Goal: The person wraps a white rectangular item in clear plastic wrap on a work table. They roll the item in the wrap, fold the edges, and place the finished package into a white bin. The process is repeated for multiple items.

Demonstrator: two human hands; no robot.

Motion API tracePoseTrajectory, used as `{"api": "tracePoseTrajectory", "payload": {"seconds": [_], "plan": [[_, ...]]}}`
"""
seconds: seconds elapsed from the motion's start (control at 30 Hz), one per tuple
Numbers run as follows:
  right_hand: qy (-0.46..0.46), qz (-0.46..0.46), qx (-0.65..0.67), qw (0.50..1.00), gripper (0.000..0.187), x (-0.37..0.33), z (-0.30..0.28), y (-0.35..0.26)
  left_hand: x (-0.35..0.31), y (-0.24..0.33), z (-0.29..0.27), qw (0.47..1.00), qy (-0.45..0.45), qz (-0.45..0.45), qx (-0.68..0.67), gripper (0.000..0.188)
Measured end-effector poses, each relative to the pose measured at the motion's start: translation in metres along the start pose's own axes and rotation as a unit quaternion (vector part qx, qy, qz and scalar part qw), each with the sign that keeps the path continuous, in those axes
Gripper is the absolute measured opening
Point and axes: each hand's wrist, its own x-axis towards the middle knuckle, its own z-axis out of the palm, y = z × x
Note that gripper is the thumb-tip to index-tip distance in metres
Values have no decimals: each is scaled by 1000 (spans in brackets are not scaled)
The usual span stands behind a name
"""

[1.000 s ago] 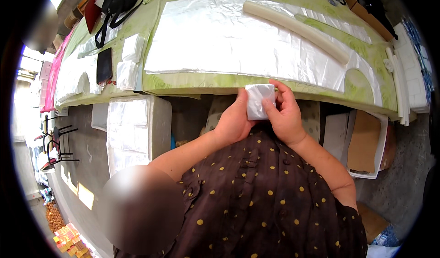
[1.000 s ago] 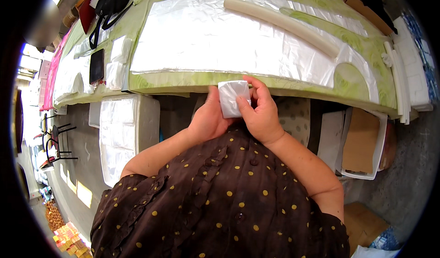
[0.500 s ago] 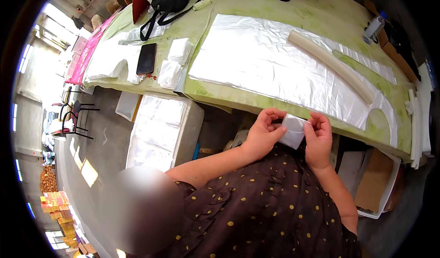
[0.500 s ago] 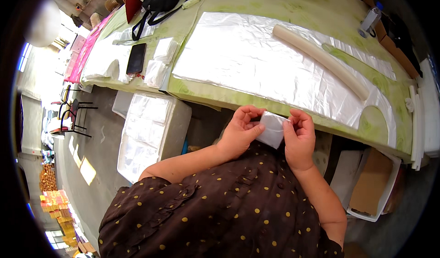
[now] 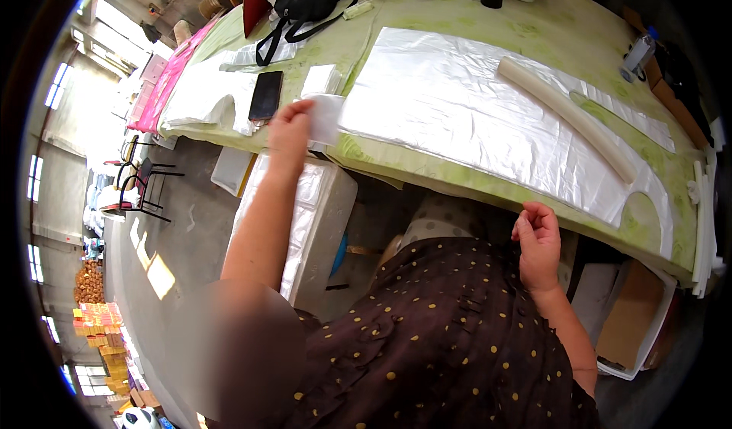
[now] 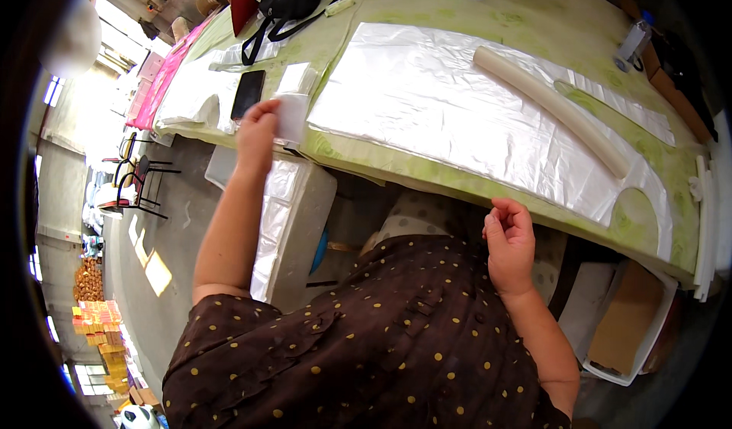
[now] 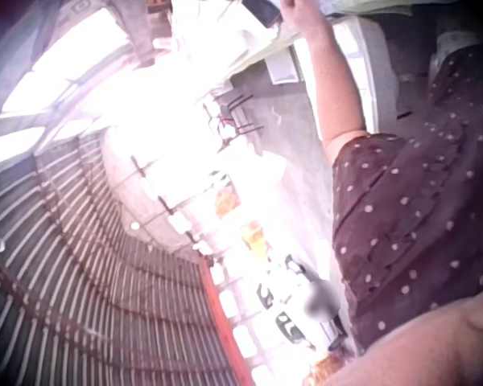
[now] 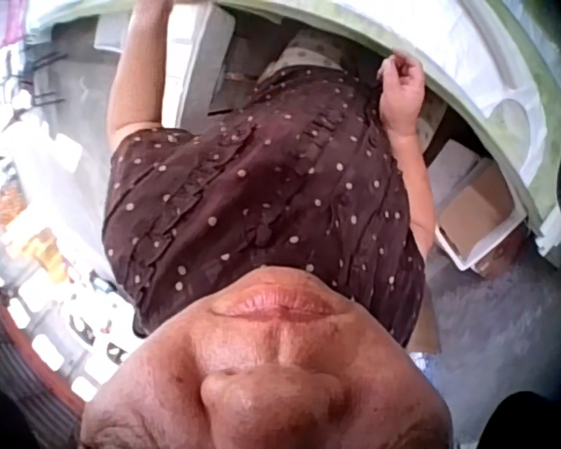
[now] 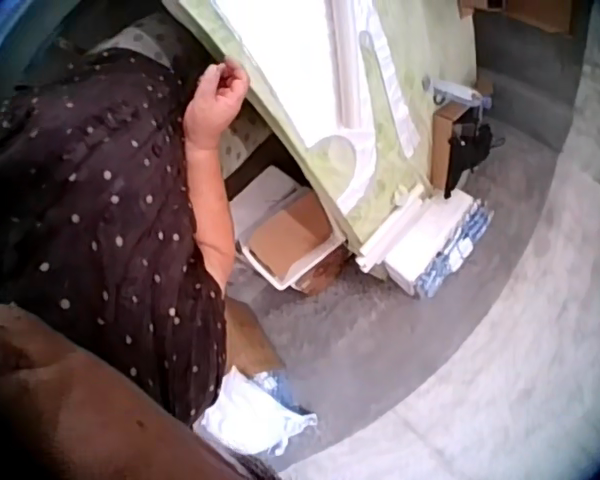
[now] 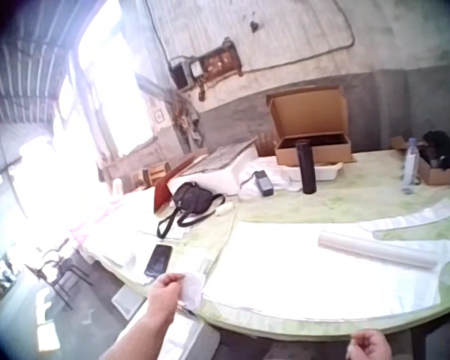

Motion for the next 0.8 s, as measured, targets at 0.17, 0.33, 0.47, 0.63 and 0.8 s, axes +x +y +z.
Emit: {"api": "tracePoseTrajectory", "payload": {"seconds": [0.17,0.33,0.47,0.63,0.8], "plan": [[-25,22,-20,999,23,2,6,3,61,-16,-47,991,57,-30,121,33],[-20,33,-21,999,22,2,2,6,65,-32,-37,973,34,-52,224,31],[-13,40,-27,999,21,0,-2,6,72,-50,-52,967,69,-35,242,38],[-17,46,-40,998,22,1,-2,11,71,-43,-62,972,-98,-153,147,48],[-41,44,-42,997,22,4,-2,15,78,-44,-57,936,-90,-223,258,54]]}}
